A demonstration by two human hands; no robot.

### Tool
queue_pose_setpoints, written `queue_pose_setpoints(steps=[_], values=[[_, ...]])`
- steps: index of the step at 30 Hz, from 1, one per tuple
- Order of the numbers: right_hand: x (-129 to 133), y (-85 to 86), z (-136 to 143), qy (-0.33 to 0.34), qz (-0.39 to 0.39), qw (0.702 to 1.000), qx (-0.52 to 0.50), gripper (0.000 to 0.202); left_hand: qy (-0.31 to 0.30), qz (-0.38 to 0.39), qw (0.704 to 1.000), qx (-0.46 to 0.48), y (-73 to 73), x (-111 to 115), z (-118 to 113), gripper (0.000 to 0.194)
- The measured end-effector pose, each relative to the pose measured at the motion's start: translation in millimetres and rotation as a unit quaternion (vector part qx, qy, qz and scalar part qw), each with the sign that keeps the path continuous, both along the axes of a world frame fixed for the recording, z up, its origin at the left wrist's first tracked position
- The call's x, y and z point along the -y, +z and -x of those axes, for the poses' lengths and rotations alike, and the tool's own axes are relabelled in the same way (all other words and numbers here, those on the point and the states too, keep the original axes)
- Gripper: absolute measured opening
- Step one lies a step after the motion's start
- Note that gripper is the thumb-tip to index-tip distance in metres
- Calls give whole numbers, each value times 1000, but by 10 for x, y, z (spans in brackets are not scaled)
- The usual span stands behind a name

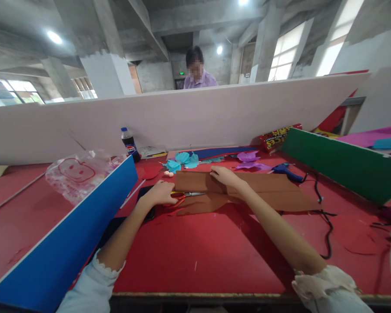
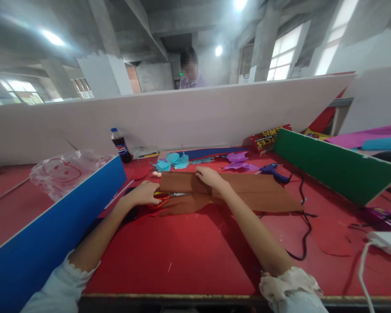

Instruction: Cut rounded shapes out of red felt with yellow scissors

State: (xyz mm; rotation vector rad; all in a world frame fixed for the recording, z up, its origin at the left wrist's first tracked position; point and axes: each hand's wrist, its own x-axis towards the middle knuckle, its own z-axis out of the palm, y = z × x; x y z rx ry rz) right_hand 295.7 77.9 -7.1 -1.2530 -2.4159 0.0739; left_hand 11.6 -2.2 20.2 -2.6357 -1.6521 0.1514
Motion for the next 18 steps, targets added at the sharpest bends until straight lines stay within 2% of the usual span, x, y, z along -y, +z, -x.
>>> queue_pose_setpoints(steps=[8,10,15,18], values=[[43,32,30,8,43,999,13,15,27,-37,999,-3,-15,11,5,57],[61,34,48,5,54,998,11,16,17,-43,999,-7,-23,15,-7,53],[88,40,77,12,60,998,-2,16,-18,-21,1000,-7,-19,71,-58,30],[83,41,68,8,60,998,-9,16,-22,-12,1000,19,21,131,-97,30]])
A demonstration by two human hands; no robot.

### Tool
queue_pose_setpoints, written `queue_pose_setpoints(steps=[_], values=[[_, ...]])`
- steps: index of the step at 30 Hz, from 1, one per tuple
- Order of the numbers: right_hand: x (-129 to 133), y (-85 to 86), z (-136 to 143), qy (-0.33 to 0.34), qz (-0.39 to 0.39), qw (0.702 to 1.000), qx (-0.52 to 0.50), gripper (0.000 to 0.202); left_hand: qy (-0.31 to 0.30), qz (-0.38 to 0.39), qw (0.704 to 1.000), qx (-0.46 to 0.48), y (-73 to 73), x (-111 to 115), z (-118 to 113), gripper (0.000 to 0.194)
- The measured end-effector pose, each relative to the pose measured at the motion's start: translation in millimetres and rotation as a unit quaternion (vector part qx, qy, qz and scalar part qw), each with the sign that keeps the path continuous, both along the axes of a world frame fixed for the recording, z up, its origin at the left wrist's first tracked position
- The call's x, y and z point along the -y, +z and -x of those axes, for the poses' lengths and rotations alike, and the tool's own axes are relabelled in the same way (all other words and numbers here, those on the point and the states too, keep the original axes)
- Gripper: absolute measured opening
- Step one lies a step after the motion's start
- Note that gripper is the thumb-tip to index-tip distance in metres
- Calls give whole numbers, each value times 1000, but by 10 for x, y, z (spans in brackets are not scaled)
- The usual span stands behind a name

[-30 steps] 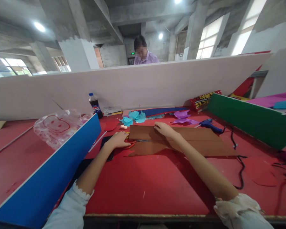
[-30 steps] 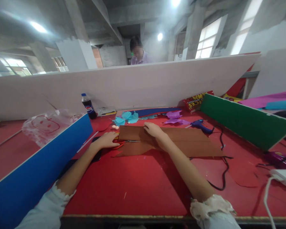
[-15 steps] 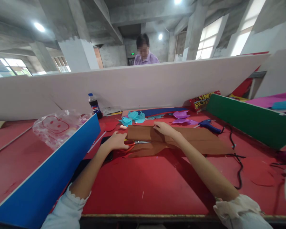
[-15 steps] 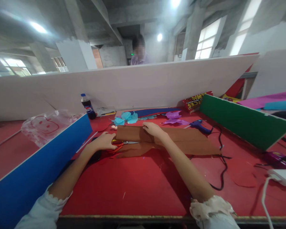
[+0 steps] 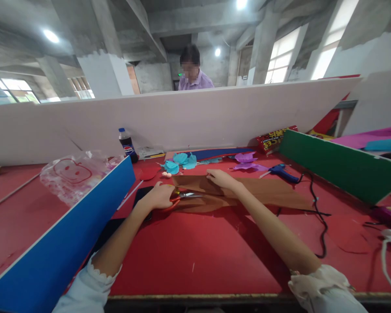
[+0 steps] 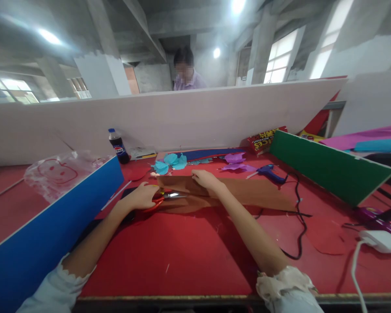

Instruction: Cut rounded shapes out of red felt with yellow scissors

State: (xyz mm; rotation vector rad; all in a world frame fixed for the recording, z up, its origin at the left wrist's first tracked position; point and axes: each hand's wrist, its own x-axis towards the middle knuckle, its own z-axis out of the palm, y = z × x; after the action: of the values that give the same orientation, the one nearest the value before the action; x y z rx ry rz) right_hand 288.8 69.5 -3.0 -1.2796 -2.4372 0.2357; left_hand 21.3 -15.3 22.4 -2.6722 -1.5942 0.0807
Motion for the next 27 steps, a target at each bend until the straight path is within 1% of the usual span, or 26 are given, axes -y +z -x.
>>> queue_pose_setpoints(steps=[3,6,9,11,14,16,18,20,21,23,24,25,27], values=[[-26,1,-32,3,6,1000,0,16,-2,9,999,36,70,52,-5,37],[-70,6,-76,6,1,1000,1,16,6,23,998,54,153,75,56,39],[-126,30,-123,-8,-17,1000,-15,15,34,17,997,67,237,74,172,38],[-168,83,-142,-18,-32,999,-17,16,60,8,995,75,293,63,259,38],[-238,269,-123,-49,-64,997,12,19,86,-26,991,97,371,34,383,38],[-298,468,-70,-70,-97,993,13,24,98,-65,985,127,403,0,466,40],[-392,695,2,-89,-125,988,-25,28,108,-100,975,167,404,-47,553,43],[-539,907,67,-125,-149,975,-104,30,117,-125,963,209,371,-104,636,50],[-632,993,86,-154,-152,964,-153,29,122,-135,957,226,345,-132,671,54],[-840,1105,80,-202,-145,938,-244,28,132,-142,950,246,286,-179,718,59],[-944,1127,53,-230,-126,925,-276,27,134,-140,948,251,257,-196,728,60],[-1039,1124,11,-272,-94,910,-298,27,134,-134,948,255,231,-208,727,60],[-1176,1045,-106,-354,-16,884,-305,27,130,-123,947,266,190,-222,705,59]])
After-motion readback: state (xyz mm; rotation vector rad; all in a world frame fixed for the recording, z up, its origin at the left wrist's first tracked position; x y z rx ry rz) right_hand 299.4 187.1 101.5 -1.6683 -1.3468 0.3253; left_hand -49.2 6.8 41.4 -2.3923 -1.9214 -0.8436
